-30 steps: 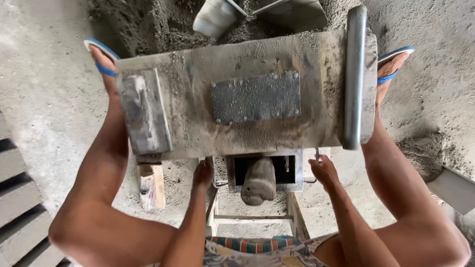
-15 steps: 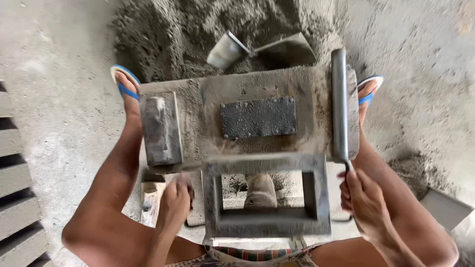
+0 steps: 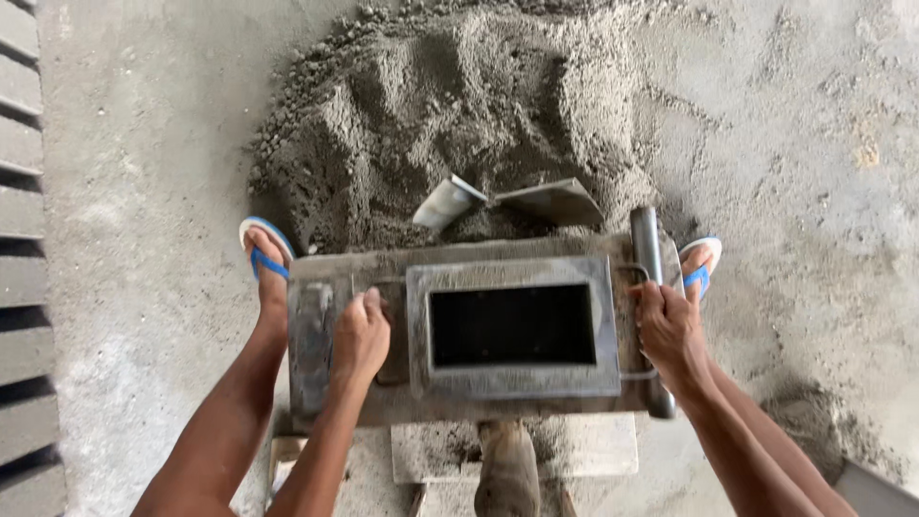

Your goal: The person fills a metal mold with concrete mix using a trowel, levels the surface, and compacts it. They then flip the mold to release the formed brick and stack it with others. The process is repeated multiple times.

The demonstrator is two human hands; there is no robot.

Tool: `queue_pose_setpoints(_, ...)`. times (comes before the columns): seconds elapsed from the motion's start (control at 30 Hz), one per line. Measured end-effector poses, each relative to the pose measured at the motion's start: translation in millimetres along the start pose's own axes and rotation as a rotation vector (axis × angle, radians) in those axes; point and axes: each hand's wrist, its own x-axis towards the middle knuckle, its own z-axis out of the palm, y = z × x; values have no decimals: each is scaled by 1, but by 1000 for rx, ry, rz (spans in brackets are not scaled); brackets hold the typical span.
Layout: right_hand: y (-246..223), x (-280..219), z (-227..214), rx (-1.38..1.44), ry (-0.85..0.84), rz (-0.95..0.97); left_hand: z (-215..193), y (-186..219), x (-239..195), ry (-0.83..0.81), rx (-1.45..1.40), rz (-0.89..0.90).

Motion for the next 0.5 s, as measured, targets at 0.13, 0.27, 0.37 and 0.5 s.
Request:
queue_pose_setpoints(0.13,-41,47,4,-510,4,-397,23,64,74,-52,299,249)
queue_pose_setpoints(0.27,-85,122,87,-1002,-229,-696,80,133,146,-211,932,634)
queue_pose_setpoints(0.37,-59,178,156,-1367,-392,-795,158,109,209,-279,1229,553)
queue_pose_setpoints(0.5,33,233,207,-1592,-429,-703,209,74,262,-477,1302,232)
